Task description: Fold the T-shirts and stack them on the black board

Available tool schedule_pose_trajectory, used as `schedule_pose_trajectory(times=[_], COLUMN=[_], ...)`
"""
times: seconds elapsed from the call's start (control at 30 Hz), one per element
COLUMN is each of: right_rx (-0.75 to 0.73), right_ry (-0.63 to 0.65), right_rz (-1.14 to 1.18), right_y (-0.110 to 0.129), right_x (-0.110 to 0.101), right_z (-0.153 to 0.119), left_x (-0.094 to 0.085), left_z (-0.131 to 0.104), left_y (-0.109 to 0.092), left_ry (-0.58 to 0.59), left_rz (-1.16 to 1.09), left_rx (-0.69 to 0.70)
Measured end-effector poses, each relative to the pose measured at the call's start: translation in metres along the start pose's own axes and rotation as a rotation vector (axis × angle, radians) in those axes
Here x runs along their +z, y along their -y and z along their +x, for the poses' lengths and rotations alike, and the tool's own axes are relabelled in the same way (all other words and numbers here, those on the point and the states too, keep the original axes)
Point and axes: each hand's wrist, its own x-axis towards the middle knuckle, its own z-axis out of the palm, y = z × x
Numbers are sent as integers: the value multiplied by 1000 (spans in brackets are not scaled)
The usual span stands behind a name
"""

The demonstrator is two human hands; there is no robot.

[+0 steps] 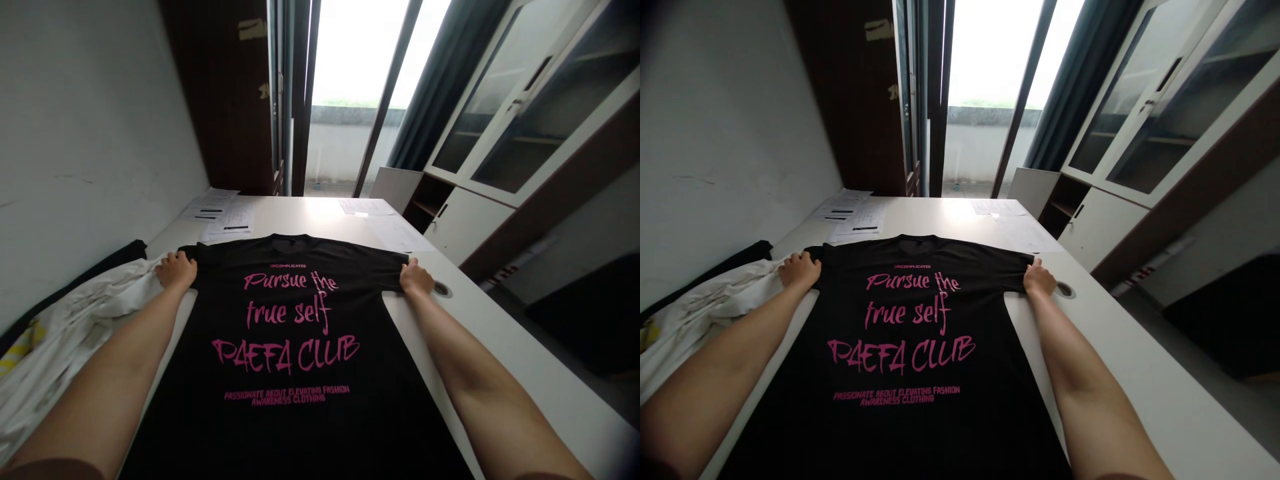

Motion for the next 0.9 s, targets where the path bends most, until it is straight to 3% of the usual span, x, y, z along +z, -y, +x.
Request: schedule_pose_trajectory(times=[0.17,0.3,0.37,0.5,0.57,0.73,0.9], right_rx=[30,7,-13,-61,-106,-309,-485], right_ry=[0,27,32,19,5,-72,-141], right_rz=[-1,21,37,136,239,422,389], right_y=[-10,-18,-24,-32,-35,-42,-41], right_x=[3,6,7,8,9,16,24], right_z=[10,17,20,19,15,-4,-15], left_x=[1,4,4,-2,-7,-27,-56], left_z=[2,15,27,55,63,52,7], left_y=[-8,-12,-12,-10,-9,-13,-36], left_ry=[-49,-15,50,325,383,202,46], left_rz=[-23,-28,-26,-25,-54,-132,-82], left_rx=[36,29,-6,-64,-62,-33,157])
